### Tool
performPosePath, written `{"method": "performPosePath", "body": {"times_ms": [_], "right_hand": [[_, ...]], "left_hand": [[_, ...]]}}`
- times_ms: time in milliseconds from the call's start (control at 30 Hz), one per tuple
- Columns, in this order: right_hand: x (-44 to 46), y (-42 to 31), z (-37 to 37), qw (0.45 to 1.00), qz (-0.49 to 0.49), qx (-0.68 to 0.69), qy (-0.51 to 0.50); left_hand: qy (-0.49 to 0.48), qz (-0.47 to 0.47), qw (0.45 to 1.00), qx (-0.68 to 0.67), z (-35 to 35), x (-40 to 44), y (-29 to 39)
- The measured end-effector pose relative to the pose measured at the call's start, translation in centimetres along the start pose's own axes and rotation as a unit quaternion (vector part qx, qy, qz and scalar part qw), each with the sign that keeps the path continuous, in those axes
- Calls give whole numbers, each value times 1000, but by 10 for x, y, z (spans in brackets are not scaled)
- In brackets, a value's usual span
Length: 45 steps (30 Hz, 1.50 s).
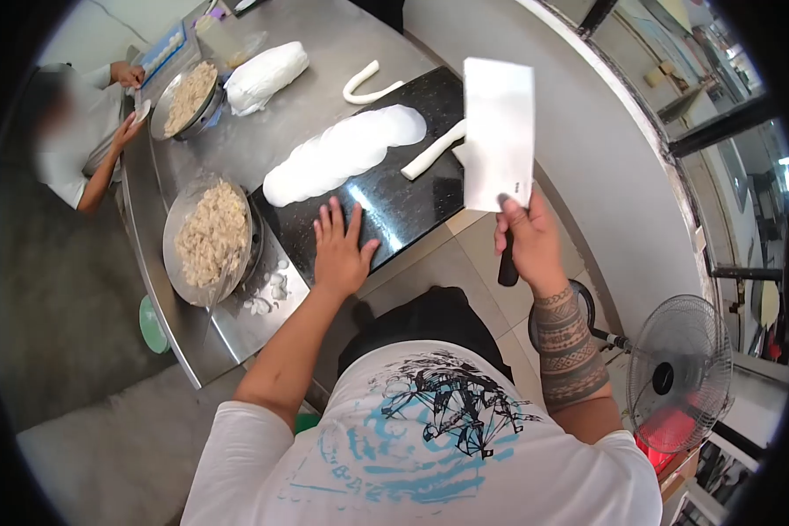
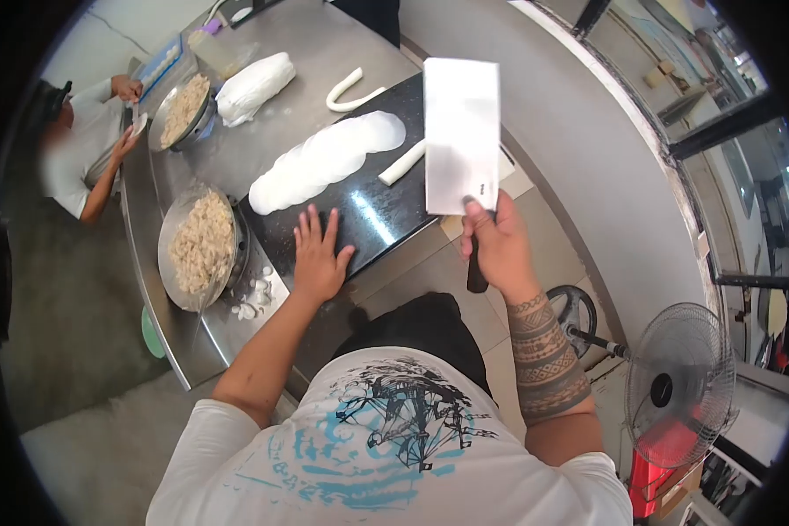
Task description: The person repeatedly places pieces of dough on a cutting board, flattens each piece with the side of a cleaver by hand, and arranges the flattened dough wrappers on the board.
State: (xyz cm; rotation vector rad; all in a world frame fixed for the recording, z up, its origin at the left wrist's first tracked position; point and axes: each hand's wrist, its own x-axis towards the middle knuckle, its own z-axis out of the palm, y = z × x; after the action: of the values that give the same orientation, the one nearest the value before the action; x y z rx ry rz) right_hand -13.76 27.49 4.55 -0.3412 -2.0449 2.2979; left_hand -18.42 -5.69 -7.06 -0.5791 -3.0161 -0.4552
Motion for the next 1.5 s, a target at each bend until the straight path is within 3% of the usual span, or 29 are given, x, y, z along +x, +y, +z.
{"method": "performPosePath", "body": {"times_ms": [33, 100, 167, 300, 433, 567, 767, 800, 867, 900, 1000, 1033, 1133, 1167, 1267, 1367, 1467, 1500], "right_hand": [[4, 4, 2, 999, -8, 43, 6], [12, 36, 1, 996, -11, 80, 36], [20, 103, -4, 991, 83, 73, 79], [-6, 155, 0, 959, 222, 121, 128], [-41, 144, 23, 957, 246, 71, 138], [-90, 142, 62, 955, 241, 27, 168], [-179, 151, 114, 955, 222, 16, 194], [-193, 153, 121, 953, 224, 11, 201], [-214, 155, 133, 950, 227, -3, 212], [-222, 157, 138, 949, 231, -1, 216], [-237, 164, 152, 945, 243, -2, 219], [-239, 165, 156, 944, 251, -9, 215], [-237, 162, 163, 946, 260, -27, 190], [-235, 161, 163, 948, 262, -33, 179], [-228, 167, 157, 950, 278, -54, 132], [-214, 160, 153, 947, 298, -74, 94], [-201, 167, 141, 949, 295, -83, 67], [-198, 167, 135, 949, 294, -96, 60]], "left_hand": [[17, -24, 998, -47, 3, -19, -10], [-36, -48, 998, -6, 1, -58, -30], [-66, -65, 996, 20, -4, -79, -41], [-58, -13, 995, 74, -17, -49, -37], [-27, 100, 992, 68, -3, 5, -13], [-49, 227, 973, 17, -1, -3, -14], [-139, 237, 937, -215, -14, -55, -100], [-107, 233, 937, -236, -19, -57, -107], [-40, 219, 934, -278, -25, -53, -116], [-60, 85, 898, -428, -26, -52, -110], [-247, -150, 857, -426, -60, -19, -92], [-225, -162, 869, -409, -68, -16, -83], [-153, -65, 913, -373, -51, -20, -85], [-112, -32, 901, -418, -43, -27, -85], [-179, -41, 876, -447, -44, -32, -91], [-206, 6, 933, -296, -69, -27, -78], [-144, 138, 945, -260, -46, -26, -88], [-151, 142, 952, -225, -47, -27, -86]]}}
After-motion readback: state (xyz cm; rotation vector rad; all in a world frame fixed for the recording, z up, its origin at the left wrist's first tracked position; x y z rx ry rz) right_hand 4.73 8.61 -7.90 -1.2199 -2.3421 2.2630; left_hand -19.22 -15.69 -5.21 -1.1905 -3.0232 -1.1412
